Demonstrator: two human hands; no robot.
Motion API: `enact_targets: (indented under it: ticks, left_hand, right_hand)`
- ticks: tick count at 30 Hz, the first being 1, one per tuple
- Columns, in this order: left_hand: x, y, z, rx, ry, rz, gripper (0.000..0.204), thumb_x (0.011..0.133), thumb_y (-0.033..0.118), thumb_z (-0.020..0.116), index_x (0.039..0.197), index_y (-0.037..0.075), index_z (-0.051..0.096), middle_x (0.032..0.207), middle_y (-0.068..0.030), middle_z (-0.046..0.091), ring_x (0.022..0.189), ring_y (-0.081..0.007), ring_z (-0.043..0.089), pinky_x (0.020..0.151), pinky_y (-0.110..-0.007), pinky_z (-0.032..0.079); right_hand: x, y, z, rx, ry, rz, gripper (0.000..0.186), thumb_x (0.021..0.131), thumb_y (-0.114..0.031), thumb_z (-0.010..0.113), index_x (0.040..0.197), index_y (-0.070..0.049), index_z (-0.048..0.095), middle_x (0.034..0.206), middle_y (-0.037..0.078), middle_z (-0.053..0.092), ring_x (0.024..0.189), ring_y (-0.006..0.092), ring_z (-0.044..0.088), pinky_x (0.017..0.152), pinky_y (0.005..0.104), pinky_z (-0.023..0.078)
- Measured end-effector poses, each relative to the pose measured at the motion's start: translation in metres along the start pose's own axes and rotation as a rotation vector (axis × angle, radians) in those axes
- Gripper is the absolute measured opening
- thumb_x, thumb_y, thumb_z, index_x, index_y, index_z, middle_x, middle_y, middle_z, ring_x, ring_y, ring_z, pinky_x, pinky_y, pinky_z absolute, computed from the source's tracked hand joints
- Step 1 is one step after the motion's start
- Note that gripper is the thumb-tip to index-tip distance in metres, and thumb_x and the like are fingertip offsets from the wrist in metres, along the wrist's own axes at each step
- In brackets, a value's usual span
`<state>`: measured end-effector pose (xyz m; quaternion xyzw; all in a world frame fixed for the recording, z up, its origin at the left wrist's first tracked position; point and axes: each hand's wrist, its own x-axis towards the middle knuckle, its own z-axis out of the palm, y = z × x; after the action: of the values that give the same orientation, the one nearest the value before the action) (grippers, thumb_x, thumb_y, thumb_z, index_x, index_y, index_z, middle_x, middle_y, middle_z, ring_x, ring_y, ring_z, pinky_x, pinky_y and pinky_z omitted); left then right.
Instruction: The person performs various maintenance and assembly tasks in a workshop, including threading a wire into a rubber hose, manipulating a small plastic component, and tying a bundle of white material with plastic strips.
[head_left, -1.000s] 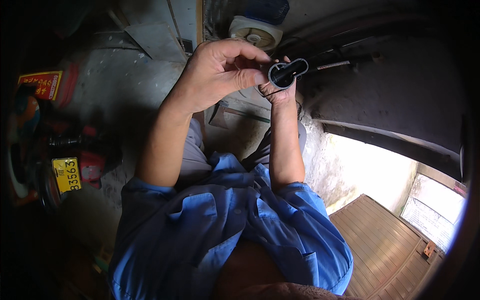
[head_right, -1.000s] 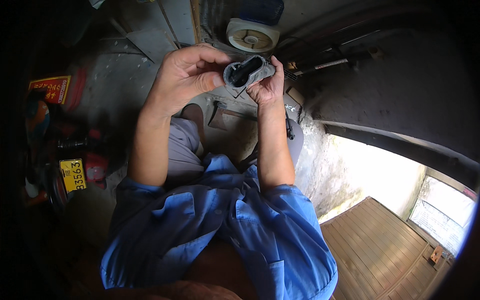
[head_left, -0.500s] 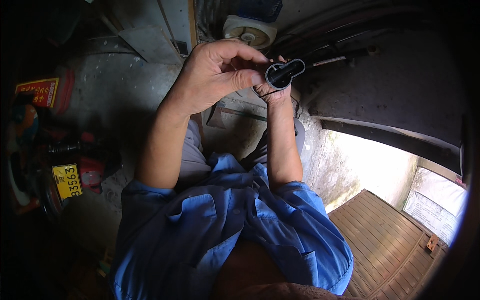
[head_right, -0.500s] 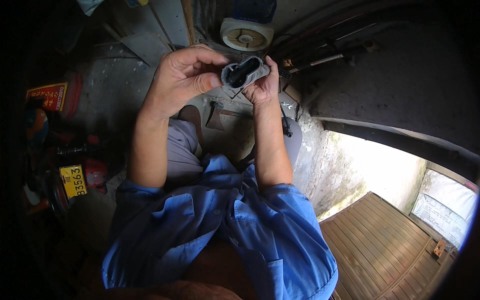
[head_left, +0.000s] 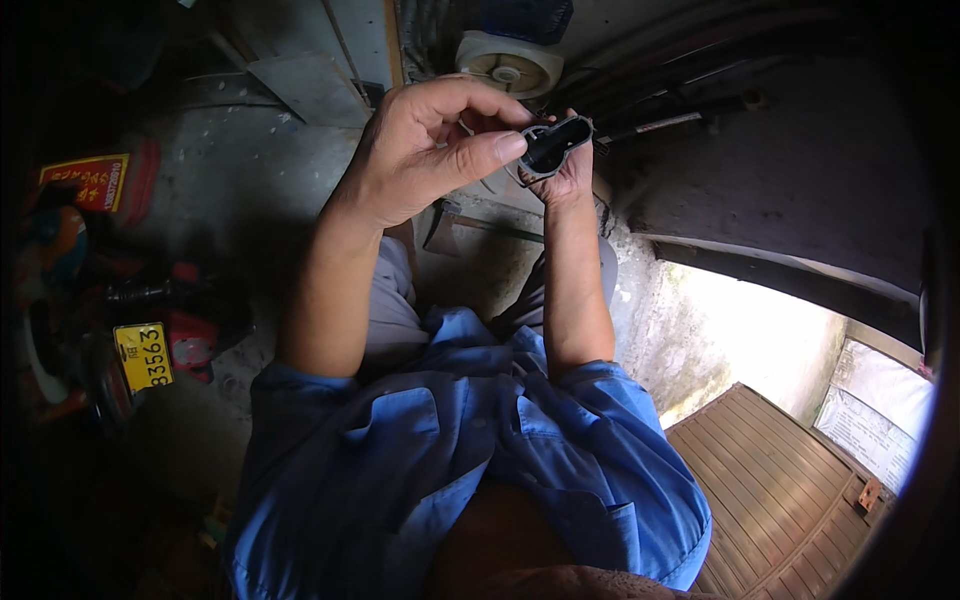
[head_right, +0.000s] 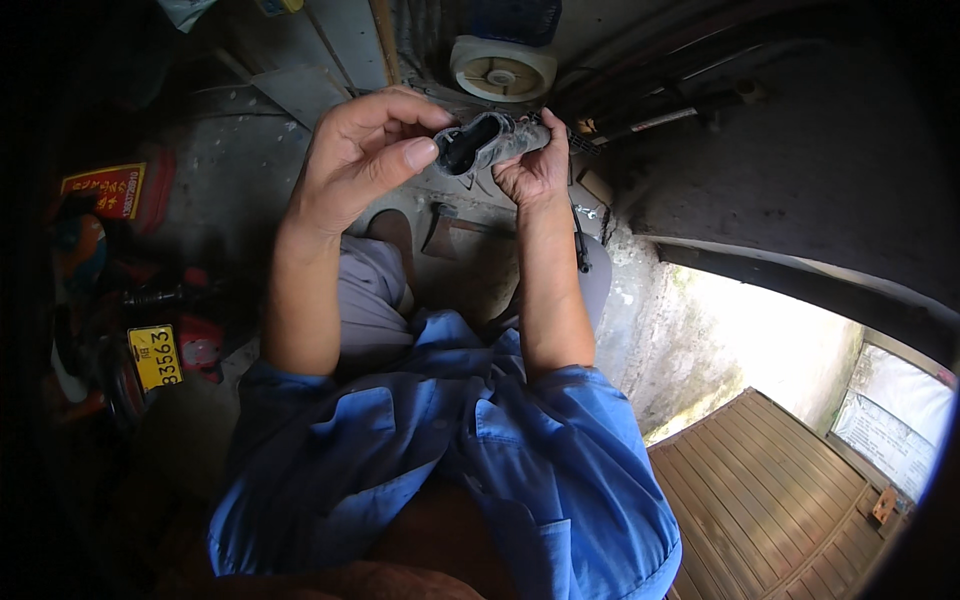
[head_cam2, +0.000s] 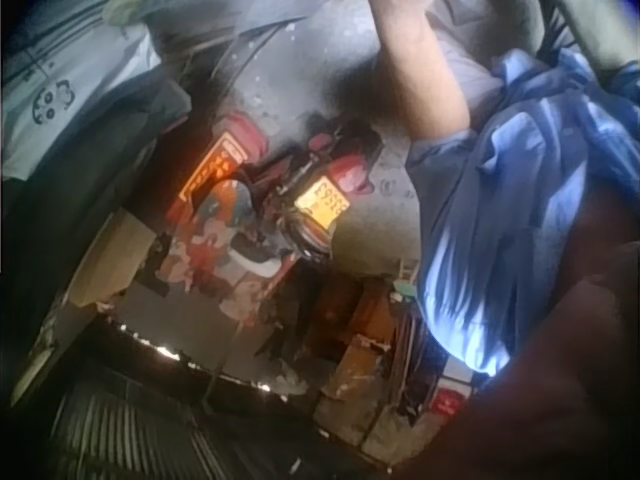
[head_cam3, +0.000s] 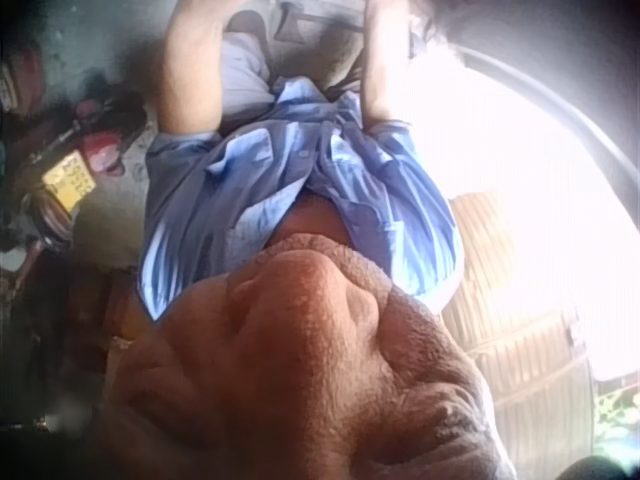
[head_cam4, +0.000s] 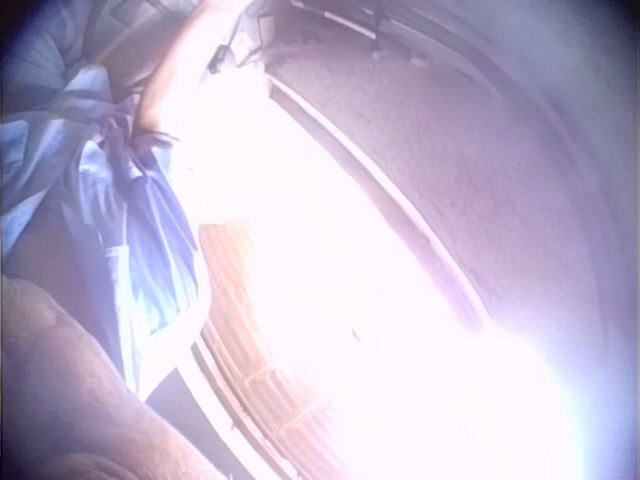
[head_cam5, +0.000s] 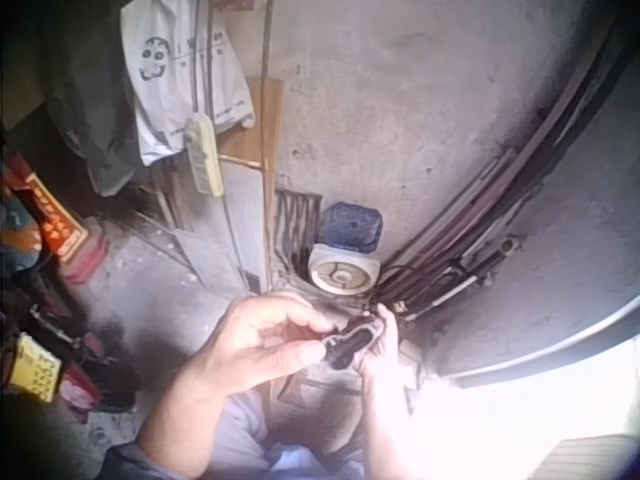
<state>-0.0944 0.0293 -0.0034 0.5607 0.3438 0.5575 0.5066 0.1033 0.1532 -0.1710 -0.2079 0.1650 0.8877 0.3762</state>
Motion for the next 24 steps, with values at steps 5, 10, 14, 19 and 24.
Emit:
enact_targets:
  ticks: [5, 10, 14, 19, 24]
  left_hand:
    - [-0.001, 0.001, -0.007, 0.045, 0.073, -0.049, 0.021, 0.090, 0.010, 0.073, 0.108, -0.002, 0.070, 0.086, -0.0019, 0.069, 0.076, -0.0044, 0.063, 0.065, -0.018, 0.050]
    - [0.000, -0.006, -0.023, 0.320, 0.195, -0.055, 0.024, 0.095, 0.006, 0.060, 0.116, 0.003, 0.070, 0.094, -0.0010, 0.069, 0.082, -0.0052, 0.059, 0.074, -0.020, 0.046]
    - [-0.002, 0.035, -0.002, 0.172, 0.357, -0.116, 0.024, 0.093, 0.002, 0.061, 0.116, -0.003, 0.063, 0.095, -0.0015, 0.064, 0.086, -0.0065, 0.059, 0.077, -0.020, 0.048]
    - [-0.001, 0.025, -0.003, 0.215, 0.320, -0.053, 0.024, 0.090, -0.001, 0.063, 0.113, -0.004, 0.064, 0.095, -0.0016, 0.064, 0.084, -0.0060, 0.059, 0.076, -0.020, 0.048]
    - [-0.004, 0.044, 0.009, 0.334, 0.304, -0.068, 0.021, 0.090, 0.001, 0.064, 0.110, -0.005, 0.066, 0.094, -0.0027, 0.066, 0.083, -0.0070, 0.060, 0.074, -0.020, 0.049]
  right_hand:
    - [-0.012, -0.001, 0.007, -0.129, 0.079, -0.073, 0.026, 0.086, -0.034, 0.071, 0.086, -0.009, 0.062, 0.076, 0.000, 0.068, 0.066, 0.0177, 0.068, 0.049, 0.0258, 0.054]
    - [-0.035, -0.025, -0.004, -0.144, 0.084, -0.197, 0.021, 0.087, -0.030, 0.071, 0.091, -0.011, 0.063, 0.076, 0.001, 0.068, 0.067, 0.0189, 0.068, 0.054, 0.0337, 0.059]
    - [-0.066, -0.028, -0.019, -0.448, 0.271, -0.566, 0.025, 0.090, -0.033, 0.070, 0.096, -0.010, 0.062, 0.082, 0.003, 0.067, 0.070, 0.0208, 0.067, 0.051, 0.0339, 0.057]
    - [-0.100, -0.028, -0.043, -0.975, 0.483, -1.094, 0.034, 0.093, -0.031, 0.068, 0.097, 0.003, 0.066, 0.089, 0.011, 0.069, 0.070, 0.0192, 0.065, 0.054, 0.0328, 0.053]
    - [-0.107, -0.092, -0.055, -1.649, 0.611, -1.362, 0.035, 0.089, -0.030, 0.075, 0.090, 0.005, 0.073, 0.079, 0.010, 0.071, 0.074, 0.0188, 0.063, 0.077, 0.0286, 0.049]
